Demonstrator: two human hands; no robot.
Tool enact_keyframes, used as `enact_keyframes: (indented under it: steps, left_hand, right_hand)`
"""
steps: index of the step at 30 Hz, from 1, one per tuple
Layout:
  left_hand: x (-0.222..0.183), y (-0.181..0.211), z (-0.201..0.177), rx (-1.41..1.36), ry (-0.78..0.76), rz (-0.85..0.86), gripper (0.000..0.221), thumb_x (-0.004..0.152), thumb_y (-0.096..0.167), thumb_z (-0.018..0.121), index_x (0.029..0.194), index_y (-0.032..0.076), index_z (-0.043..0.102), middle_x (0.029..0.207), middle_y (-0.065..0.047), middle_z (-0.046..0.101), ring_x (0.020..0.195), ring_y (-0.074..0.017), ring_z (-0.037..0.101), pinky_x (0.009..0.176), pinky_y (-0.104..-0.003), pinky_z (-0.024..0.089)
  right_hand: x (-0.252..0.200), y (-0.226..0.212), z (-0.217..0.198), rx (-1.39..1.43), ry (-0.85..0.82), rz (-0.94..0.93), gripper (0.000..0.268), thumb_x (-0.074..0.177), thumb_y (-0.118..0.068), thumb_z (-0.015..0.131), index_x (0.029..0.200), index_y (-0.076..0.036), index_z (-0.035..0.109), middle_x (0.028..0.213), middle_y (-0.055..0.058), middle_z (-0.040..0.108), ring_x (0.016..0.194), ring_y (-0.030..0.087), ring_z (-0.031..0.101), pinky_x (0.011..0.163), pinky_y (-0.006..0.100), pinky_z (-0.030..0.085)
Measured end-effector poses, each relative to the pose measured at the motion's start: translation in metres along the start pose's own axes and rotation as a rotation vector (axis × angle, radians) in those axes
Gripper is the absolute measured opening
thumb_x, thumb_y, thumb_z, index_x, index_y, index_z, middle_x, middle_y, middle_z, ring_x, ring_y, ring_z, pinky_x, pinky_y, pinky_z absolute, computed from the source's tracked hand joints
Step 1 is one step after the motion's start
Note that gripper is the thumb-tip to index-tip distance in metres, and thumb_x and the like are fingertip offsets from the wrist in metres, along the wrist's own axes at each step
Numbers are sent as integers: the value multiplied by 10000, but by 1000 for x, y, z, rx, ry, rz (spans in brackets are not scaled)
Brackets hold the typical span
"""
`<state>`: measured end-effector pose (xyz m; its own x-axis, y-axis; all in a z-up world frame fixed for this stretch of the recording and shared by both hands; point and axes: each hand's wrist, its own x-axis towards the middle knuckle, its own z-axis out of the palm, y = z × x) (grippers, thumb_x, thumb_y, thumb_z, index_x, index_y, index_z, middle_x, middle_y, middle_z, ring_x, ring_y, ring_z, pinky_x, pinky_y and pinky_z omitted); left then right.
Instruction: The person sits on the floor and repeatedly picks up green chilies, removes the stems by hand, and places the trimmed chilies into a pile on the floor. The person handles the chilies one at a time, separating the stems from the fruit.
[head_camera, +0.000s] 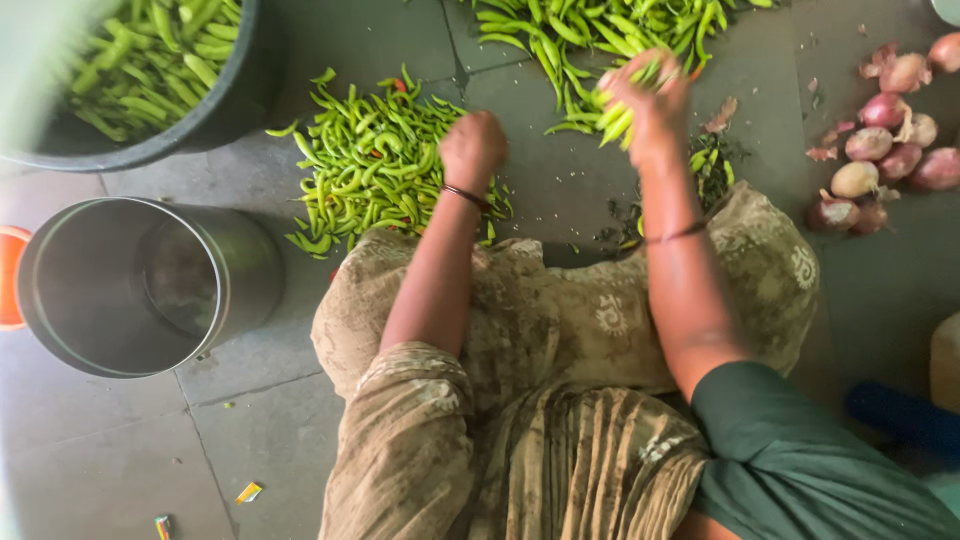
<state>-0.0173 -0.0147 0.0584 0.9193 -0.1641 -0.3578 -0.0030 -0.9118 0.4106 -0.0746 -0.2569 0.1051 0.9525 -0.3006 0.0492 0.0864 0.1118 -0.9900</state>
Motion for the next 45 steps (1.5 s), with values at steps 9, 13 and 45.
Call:
enact_keyframes:
  steps: [9, 13, 45]
  left_hand:
    - [30, -9, 9, -200, 273, 219, 323, 881, 288, 740, 1056, 18, 715, 1126, -240, 696, 1007, -401, 679, 909, -507, 527]
    - [38, -6, 30, -629, 156, 506, 254, 935, 216, 683, 1089, 23, 743, 1050, -217, 752, 971, -338, 702, 868, -434, 558]
    - [34, -21, 11, -206, 229, 56, 279, 776, 262, 781, 938, 38, 740, 1013, -195, 716, 972, -471, 648, 756, -537, 552]
  right_hand:
    - [-4, 86, -24, -1368, 110, 2, 231, 812, -237, 835, 1034, -197, 787, 958, 115, 767, 778, 301, 706, 680, 427, 564]
    - [-1, 72, -2, -503, -7, 324, 218, 854, -182, 774, 1060, -109, 773, 1013, 121, 778, 868, 228, 740, 784, 359, 589]
    - [-15, 110, -9, -1282, -18, 99, 325, 782, -191, 742, 1105, -166, 764, 916, 166, 738, 772, 376, 705, 673, 482, 545]
